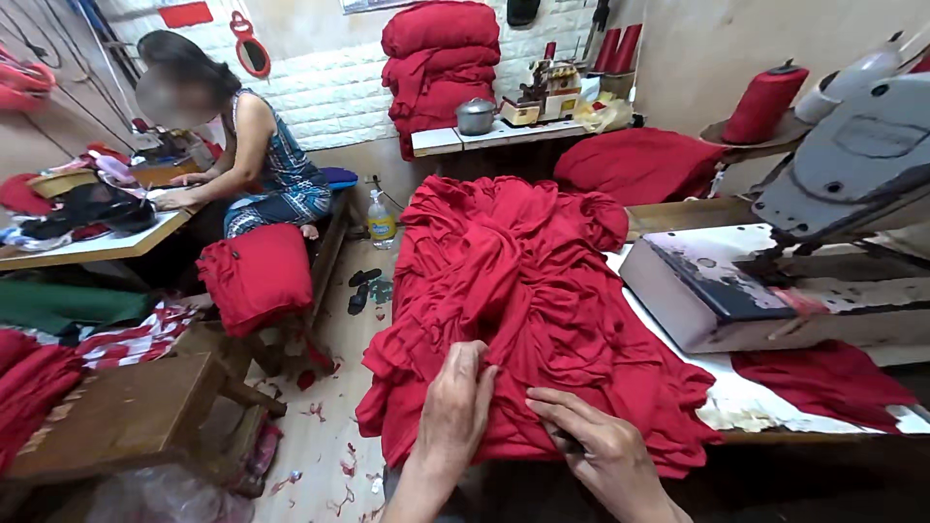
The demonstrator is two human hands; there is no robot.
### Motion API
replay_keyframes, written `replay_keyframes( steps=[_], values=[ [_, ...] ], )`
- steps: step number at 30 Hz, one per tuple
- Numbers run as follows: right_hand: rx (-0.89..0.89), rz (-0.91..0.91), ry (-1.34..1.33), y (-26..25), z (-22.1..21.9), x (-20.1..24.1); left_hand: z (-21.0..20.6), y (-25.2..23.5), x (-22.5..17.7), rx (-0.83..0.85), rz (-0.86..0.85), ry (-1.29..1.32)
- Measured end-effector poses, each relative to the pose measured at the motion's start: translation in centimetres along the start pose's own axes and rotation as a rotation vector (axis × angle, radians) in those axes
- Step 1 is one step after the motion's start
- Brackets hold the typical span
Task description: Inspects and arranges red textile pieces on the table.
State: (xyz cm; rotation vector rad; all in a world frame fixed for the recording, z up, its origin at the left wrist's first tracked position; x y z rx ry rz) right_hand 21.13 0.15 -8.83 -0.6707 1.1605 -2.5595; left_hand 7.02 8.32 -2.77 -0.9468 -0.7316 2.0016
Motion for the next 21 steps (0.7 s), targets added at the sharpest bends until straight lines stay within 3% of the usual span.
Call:
replay_keyframes(
  steps=[4, 9, 15, 21],
  values=[
    [-0.031, 0.003, -0.008, 0.3, 0.0, -0.4, -2.2, 0.5, 0.8, 0.067, 0.015, 0.015],
    [-0.075, -0.002, -0.055, 1.0, 0.0, -0.6, -1.1, 0.8, 2.2, -0.016, 0.07, 0.034],
    [-0.148, -0.043, -0.04, 1.5, 0.1, -0.6, -0.2, 1.6, 4.4, -0.046, 0.378, 0.385],
    [-0.125, -0.071, -0.094, 1.0, 0.5, -0.7, -0.4, 1.9, 3.8, -0.064, 0.301, 0.281]
  ],
)
Point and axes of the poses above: each hand's wrist, its own y-axis away from the middle knuckle, its own z-axis out of the back of the hand, x = y × z, the point moved 8 cm from there along -y, towards the middle knuckle, and after that the axes turned 1 degree about x, right-handed, at the moved point
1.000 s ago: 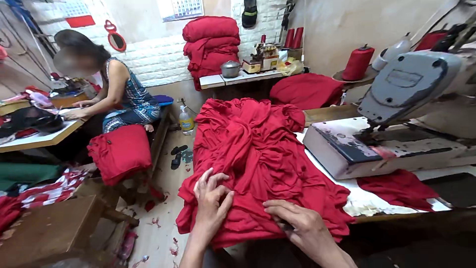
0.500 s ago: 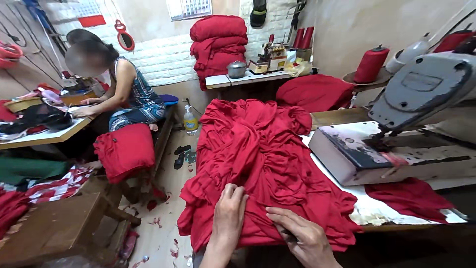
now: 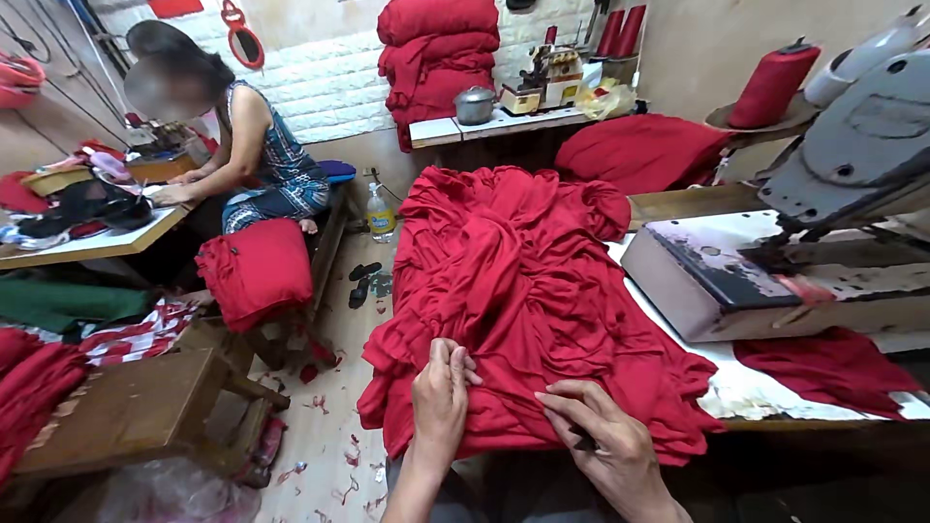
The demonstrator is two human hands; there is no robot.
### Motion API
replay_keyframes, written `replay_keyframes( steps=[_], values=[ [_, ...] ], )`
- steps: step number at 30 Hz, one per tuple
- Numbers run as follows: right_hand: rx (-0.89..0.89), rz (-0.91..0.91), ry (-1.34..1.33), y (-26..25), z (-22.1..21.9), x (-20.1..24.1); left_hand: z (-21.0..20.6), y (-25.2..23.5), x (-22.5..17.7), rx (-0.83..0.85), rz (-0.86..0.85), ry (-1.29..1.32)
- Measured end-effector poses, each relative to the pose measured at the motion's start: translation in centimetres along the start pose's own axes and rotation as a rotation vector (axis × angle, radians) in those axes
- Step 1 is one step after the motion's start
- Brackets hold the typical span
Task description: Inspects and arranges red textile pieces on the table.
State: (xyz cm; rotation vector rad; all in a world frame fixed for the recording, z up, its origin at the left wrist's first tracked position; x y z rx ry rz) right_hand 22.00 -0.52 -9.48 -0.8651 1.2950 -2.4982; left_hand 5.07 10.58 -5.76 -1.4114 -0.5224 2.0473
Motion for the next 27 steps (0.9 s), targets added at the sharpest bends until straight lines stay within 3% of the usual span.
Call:
replay_keyframes(
  steps=[2, 6, 15, 27],
  values=[
    [0.013, -0.102, -0.046, -1.0, 0.8, -0.2, -0.2, 0.3, -0.3, -0.01, -0.028, -0.071],
    [0.153, -0.259, 0.117, -3.7, 1.4, 0.3, -0.6, 1.1, -0.8, -0.027, -0.056, -0.151],
    [0.128, 0.119, 0.261, -7.5, -2.0, 4.7, -0.6, 1.0, -0.9, -0.058, -0.066, -0.143],
    [0.106, 0.118, 0.192, -7.7, -3.7, 4.5, -0.2, 1.3, -1.1, -0.052, -0.114, -0.093]
  ],
)
Point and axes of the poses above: each hand's wrist, its own y-axis away from the middle knuckle, its own z-axis out of the back of the hand, x = y × z, the point moved 8 cm from there along -y, towards the middle knuckle, and after that the axes turned 1 degree about x, right-handed, at the moved point
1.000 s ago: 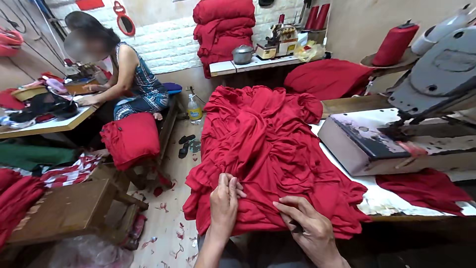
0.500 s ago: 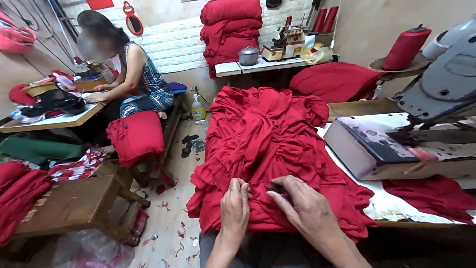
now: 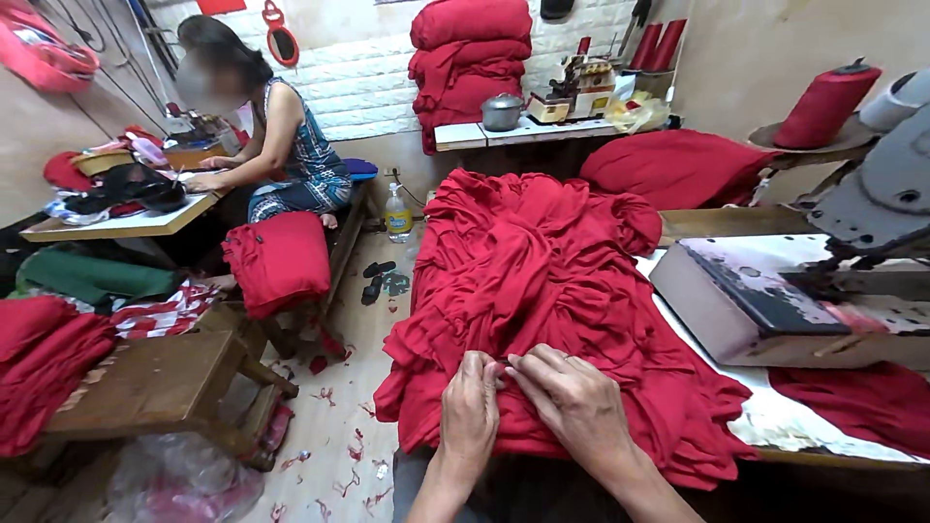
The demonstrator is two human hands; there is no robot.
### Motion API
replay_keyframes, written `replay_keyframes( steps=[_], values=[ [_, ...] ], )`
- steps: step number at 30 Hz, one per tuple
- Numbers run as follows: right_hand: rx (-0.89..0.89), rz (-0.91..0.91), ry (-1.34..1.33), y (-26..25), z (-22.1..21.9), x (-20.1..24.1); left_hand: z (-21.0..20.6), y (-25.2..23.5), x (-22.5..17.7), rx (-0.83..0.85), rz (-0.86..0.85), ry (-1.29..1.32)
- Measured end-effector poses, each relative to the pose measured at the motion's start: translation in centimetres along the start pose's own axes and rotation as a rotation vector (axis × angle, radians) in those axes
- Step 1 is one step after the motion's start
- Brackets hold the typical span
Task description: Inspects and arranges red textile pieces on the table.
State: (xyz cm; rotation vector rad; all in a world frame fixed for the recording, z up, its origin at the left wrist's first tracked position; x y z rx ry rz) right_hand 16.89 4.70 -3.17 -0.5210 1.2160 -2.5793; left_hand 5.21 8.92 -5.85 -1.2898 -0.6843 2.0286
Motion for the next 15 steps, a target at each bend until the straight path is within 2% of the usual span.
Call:
replay_keyframes(
  steps=[3, 6, 10, 13, 15],
  values=[
    [-0.052, -0.224, -0.246, 0.6, 1.9, -3.1, 2.6, 1.0, 0.0, -0.107, -0.079, 0.14],
    [-0.182, -0.384, -0.408, 2.4, 4.9, -7.6, 6.6, 3.4, 2.8, -0.248, -0.072, 0.153],
    [-0.304, -0.48, -0.372, 5.0, 7.7, -11.1, 11.9, 6.3, 7.6, -0.471, 0.121, 0.118],
    [-0.25, -0.473, -0.369, 5.5, 7.0, -10.4, 13.9, 7.7, 8.8, -0.643, 0.192, 0.121],
    [-0.19, -0.4, -0.365, 5.1, 5.5, -8.9, 14.2, 7.8, 8.5, -0.674, 0.184, 0.09]
  ],
)
Point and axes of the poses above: each hand's wrist, its own y-axis away from the middle knuckle, its own z-axis out of the back of the hand, x = y × z, the point moved 8 cm from there along -y, towards the middle knuckle, and after that the axes turned 1 degree about x, right-handed, at the moved point
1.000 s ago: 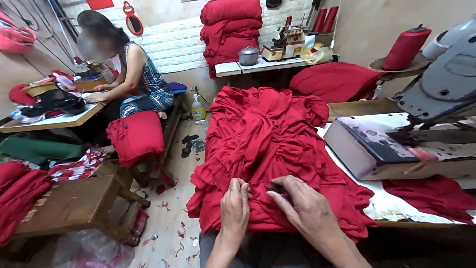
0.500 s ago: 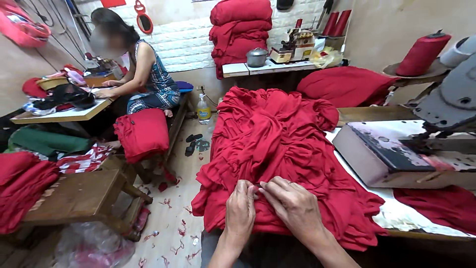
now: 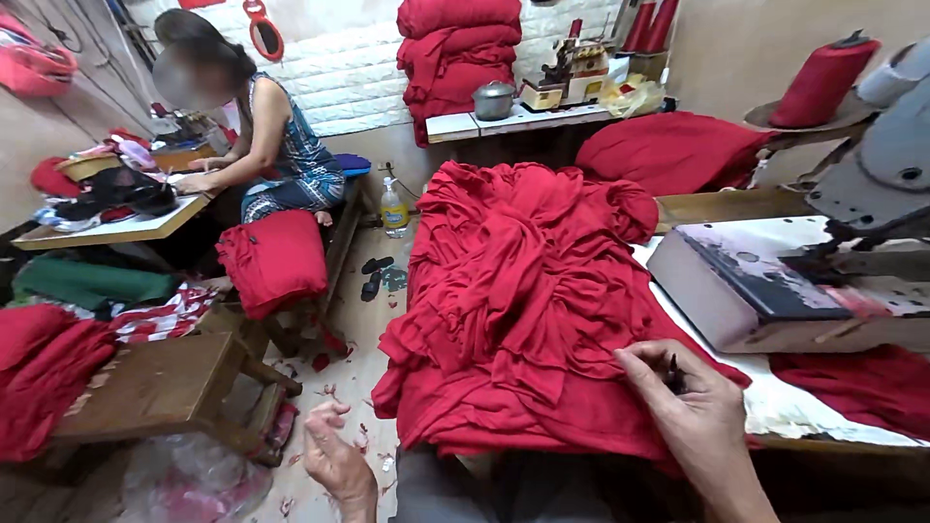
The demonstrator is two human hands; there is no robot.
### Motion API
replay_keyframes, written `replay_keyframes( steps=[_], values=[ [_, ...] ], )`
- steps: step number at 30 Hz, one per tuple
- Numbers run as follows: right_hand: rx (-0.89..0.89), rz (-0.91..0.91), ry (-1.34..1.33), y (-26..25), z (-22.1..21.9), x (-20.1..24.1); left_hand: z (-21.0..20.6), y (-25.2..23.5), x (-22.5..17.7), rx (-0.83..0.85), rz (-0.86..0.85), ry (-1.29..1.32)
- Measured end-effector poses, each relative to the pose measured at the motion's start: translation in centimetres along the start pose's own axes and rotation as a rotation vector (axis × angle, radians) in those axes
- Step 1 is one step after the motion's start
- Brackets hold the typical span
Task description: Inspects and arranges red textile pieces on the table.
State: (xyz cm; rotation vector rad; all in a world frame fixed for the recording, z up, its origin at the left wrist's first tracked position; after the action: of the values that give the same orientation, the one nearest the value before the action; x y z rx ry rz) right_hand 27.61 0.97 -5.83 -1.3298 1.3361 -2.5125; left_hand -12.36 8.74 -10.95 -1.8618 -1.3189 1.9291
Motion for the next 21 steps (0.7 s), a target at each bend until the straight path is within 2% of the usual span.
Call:
replay_keyframes(
  steps=[4, 8, 16, 21],
  values=[
    [0.075, 0.227, 0.134, 0.4, -3.8, 3.2, -2.0, 0.2, -1.7, 0.053, -0.069, -0.019],
    [0.124, 0.294, 0.305, 1.0, -6.5, 3.5, -3.5, 0.4, -2.9, 0.077, -0.126, 0.036],
    [0.036, 0.312, 0.118, 1.3, -4.9, 3.8, -6.4, 1.0, -4.1, 0.154, -0.065, 0.059],
    [0.06, 0.368, -0.011, 2.2, -4.7, 4.6, -9.5, 1.9, -6.3, 0.275, -0.174, -0.083]
  ],
)
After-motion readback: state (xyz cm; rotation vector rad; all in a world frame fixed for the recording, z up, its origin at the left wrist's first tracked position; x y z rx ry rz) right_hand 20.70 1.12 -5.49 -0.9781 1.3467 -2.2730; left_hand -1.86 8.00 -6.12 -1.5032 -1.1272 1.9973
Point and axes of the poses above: each hand's wrist, its own y-axis away from the middle knuckle, its own z-axis out of the back of the hand, x = y × z, the point moved 8 cm from there along -y, towards the middle knuckle, and after that the axes turned 1 degree about x, right-handed, at the moved point
